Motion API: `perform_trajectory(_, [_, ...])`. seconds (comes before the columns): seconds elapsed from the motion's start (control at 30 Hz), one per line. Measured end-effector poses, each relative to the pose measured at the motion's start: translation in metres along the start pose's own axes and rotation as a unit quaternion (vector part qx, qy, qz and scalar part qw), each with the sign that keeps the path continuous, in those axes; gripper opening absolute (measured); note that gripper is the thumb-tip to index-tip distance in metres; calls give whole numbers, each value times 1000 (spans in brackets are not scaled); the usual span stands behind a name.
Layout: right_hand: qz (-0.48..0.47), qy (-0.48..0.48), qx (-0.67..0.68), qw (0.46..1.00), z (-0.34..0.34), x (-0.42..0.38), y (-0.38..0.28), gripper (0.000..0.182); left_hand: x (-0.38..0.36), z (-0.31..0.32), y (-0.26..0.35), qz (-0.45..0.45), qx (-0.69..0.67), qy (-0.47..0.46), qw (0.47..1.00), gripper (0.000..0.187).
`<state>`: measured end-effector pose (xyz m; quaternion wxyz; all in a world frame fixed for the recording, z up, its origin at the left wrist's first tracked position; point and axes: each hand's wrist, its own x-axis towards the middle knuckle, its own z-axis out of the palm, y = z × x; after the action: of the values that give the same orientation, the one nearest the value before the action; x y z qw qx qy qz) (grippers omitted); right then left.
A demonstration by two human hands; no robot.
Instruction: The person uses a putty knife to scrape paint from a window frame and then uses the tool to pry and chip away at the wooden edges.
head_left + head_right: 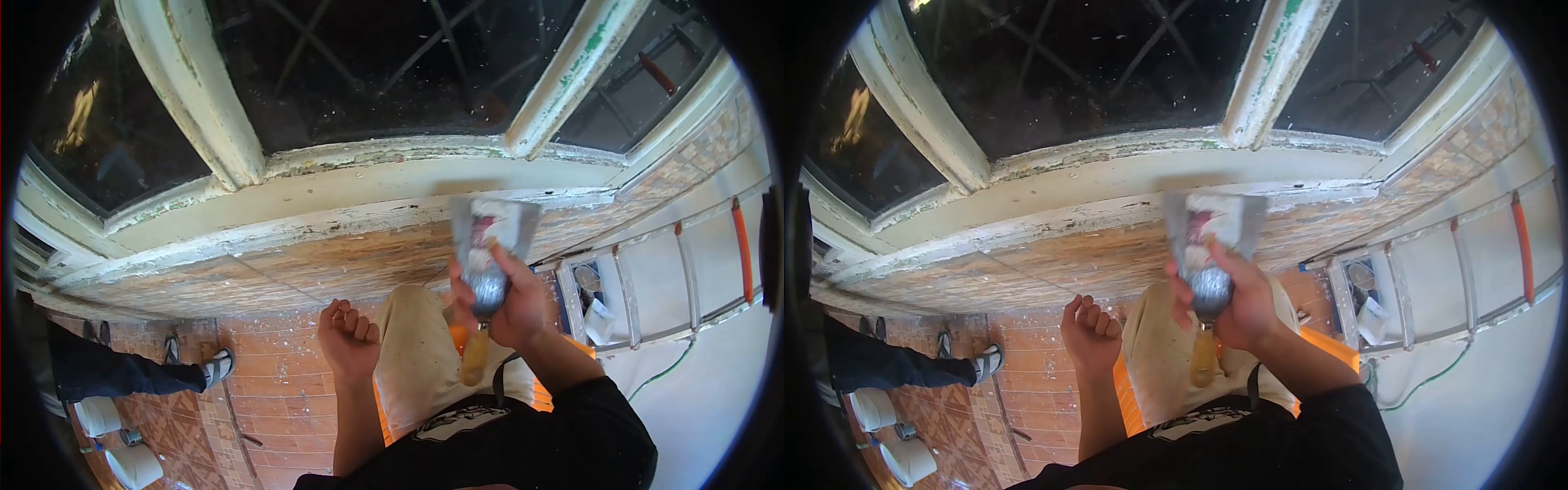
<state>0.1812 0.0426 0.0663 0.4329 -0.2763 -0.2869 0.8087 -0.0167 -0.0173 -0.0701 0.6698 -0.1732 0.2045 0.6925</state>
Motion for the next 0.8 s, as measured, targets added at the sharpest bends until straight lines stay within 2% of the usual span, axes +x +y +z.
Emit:
perform_trajectory(0.03, [-2,1,2,1000,5,3,1,32,0,-1,-1,-5,-7,-4,1000,23])
perform_trajectory(0.1, [-93,-40,228,968,21,6,0,37,-1,2,-4,-4,-5,9,1000,22])
perform_trajectory(0.13, [-78,-30,285,955,29,6,-1,45,-1,4,-4,0,-4,22,1000,22])
perform_trajectory(0.17, [-82,-30,286,954,29,9,0,45,-1,4,-4,-2,-1,20,1000,22])
perform_trajectory(0.23, [-89,-151,259,950,26,12,1,51,0,2,-5,3,1,12,1000,22])
perform_trajectory(0.33, [-127,-192,264,937,39,11,-3,56,1,-1,-5,11,3,-4,1000,21])
perform_trajectory(0.43, [-114,-162,304,932,48,15,-2,58,-1,4,-5,15,4,32,999,22])
perform_trajectory(0.57, [-88,-167,363,913,54,15,2,61,-2,8,-4,19,15,33,999,22])
perform_trajectory(0.8, [-61,-139,434,888,61,19,-5,56,0,6,-3,29,4,64,998,23])
